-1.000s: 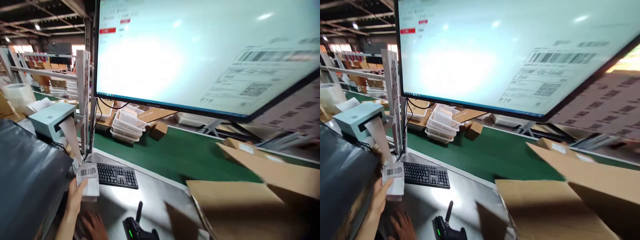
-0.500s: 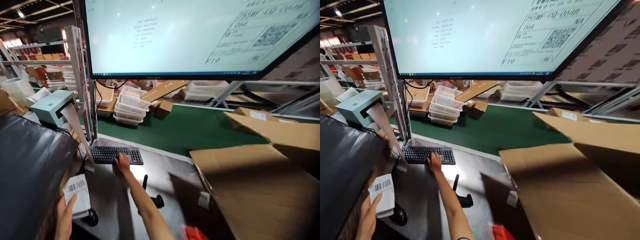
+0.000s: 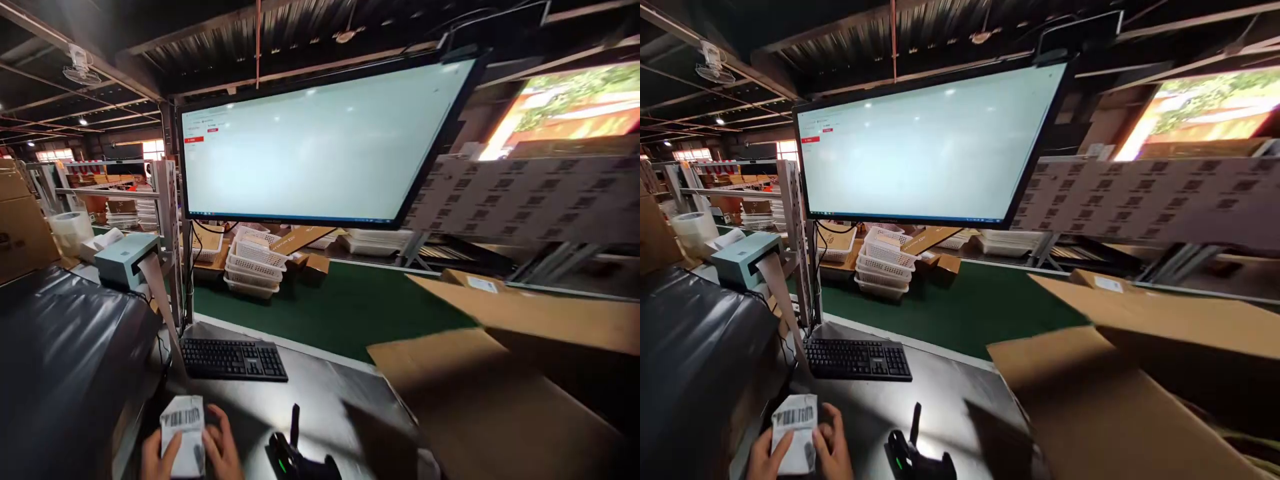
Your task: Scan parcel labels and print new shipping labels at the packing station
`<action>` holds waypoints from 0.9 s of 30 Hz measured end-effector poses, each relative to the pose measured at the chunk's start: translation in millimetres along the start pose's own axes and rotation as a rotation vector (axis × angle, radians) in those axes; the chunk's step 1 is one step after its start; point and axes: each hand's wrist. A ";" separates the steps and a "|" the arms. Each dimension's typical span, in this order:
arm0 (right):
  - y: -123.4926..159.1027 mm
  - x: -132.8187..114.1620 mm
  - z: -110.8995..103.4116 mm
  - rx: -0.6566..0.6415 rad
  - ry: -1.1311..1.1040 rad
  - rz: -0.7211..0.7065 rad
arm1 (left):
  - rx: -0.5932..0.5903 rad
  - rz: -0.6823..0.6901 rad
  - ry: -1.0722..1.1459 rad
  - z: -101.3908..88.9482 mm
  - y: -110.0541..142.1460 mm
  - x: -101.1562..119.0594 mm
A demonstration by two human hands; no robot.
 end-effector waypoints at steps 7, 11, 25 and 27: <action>39.8 -92.6 -16.9 0.099 -0.015 0.081 | -0.474 -0.088 -0.100 23.7 24.2 21.3; 66.2 -102.8 -52.8 0.238 0.040 0.125 | -0.541 -0.065 -0.131 41.3 42.5 12.8; 113.7 -156.7 -97.2 0.483 0.029 0.116 | -0.563 -0.146 -0.434 84.4 100.4 7.1; 122.8 -155.4 -106.0 0.456 0.061 0.148 | -0.558 -0.204 -0.352 93.0 108.3 1.9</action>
Point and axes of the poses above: each hand's wrist, its own y-axis away from the middle knuckle, its own z-axis out of the palm, x = y × z, and after that the axes turned 13 degrees about -z, right-handed
